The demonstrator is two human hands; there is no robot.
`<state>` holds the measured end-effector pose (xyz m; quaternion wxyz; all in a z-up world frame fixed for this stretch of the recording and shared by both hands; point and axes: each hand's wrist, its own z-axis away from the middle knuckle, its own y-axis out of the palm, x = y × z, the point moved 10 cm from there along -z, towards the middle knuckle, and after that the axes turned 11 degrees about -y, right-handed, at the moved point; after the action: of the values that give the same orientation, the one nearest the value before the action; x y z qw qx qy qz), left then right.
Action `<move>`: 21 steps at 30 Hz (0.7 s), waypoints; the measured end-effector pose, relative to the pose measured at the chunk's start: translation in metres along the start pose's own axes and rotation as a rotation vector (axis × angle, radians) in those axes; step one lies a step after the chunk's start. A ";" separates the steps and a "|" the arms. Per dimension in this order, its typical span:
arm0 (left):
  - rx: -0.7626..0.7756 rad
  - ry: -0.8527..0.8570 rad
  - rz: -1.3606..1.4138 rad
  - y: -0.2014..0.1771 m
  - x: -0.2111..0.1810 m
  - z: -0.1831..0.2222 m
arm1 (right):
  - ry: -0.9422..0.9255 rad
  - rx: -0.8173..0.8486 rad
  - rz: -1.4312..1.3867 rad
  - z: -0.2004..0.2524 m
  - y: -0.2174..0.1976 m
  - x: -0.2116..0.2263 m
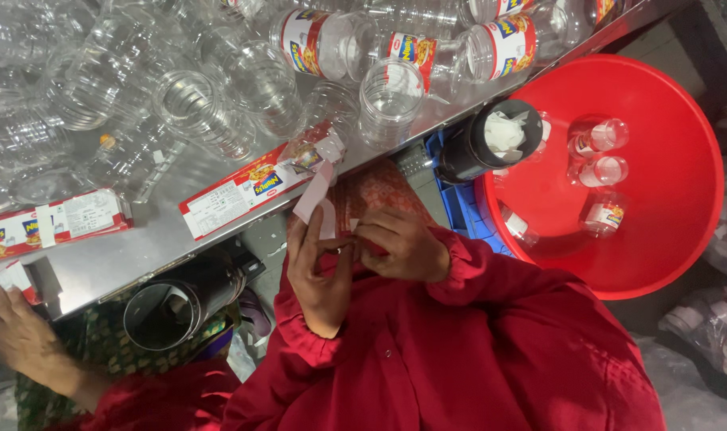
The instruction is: The person labels plastic bottles by peeling a label from a strip, pressing it onto the bottle surface, and placing the finished container into a red bin.
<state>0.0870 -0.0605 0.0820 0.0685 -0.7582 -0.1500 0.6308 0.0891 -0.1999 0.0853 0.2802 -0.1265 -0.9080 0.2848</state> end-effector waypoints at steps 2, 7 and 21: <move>0.016 0.073 -0.078 -0.001 -0.010 0.000 | -0.044 0.008 0.027 -0.001 -0.001 0.004; 0.138 -0.139 0.039 0.007 0.012 0.000 | -0.176 0.090 0.105 0.001 0.003 0.014; 0.102 -0.441 0.900 0.011 0.070 -0.001 | 1.018 -0.666 -1.302 0.098 0.012 -0.119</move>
<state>0.1003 -0.0487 0.0134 -0.2065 -0.5920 0.2121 0.7496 0.1296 -0.2800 -0.0404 0.7046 0.2283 -0.6010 -0.3003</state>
